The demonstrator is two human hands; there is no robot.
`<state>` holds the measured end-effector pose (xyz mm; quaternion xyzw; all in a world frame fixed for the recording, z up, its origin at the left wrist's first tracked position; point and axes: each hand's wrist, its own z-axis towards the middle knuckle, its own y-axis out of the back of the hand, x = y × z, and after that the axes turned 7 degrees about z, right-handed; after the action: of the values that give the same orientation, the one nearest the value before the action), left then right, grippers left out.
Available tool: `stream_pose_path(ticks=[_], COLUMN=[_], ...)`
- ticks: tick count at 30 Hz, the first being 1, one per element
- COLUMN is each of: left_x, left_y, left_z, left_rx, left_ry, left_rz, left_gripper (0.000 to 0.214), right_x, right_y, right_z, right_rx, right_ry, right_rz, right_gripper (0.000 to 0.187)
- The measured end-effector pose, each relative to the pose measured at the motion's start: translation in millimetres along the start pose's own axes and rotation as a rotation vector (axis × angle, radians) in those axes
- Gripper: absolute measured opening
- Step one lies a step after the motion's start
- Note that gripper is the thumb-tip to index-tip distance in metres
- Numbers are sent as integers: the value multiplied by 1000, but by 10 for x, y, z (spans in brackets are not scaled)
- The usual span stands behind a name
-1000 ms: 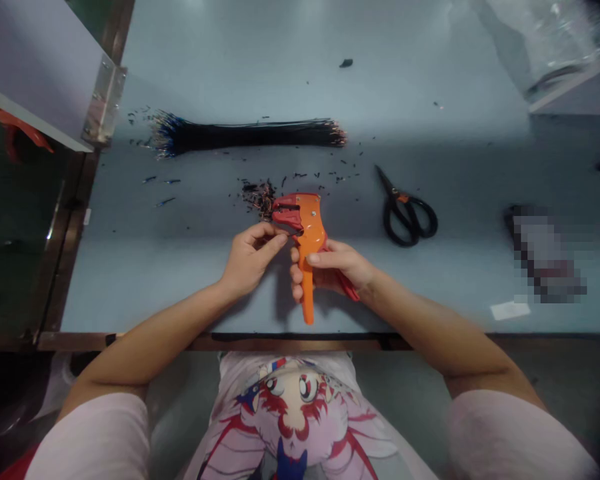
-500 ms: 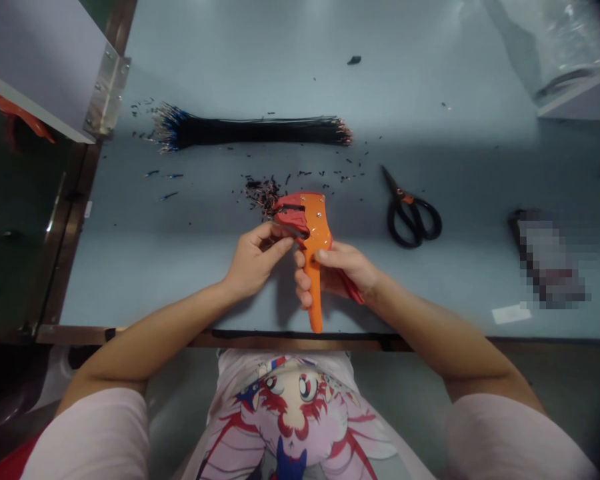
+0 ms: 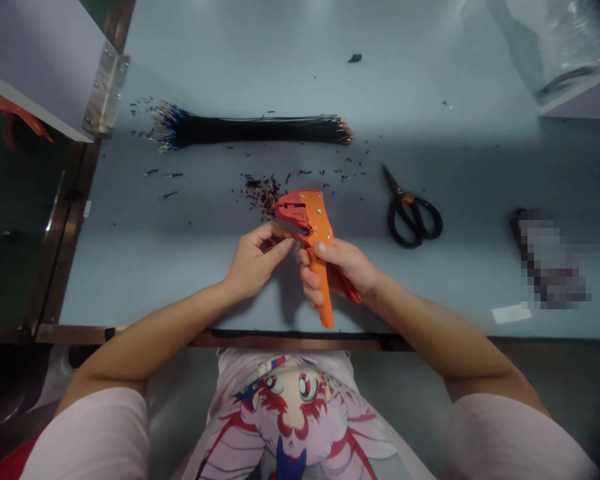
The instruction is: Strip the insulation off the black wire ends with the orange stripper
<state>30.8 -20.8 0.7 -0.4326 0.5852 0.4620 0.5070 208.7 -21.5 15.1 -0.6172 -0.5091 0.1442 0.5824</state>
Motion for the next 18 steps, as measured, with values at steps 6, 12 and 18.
stream_pose_path(ticks=[6,12,18], left_x=[24,6,12], left_y=[-9,-23,-29], left_z=[-3,3,14], left_rx=[-6,-11,-8], left_ry=[33,39,35], left_rz=[-7,-53,-24], left_gripper=[13,15,17], right_x=[-27,-41,-62], right_y=[-23,-41,-50], right_z=[-1,16,57], right_rx=[-26,-53,-111], right_ry=[32,52,86], right_rz=[-48,-96,-114], right_gripper=[29,31,33])
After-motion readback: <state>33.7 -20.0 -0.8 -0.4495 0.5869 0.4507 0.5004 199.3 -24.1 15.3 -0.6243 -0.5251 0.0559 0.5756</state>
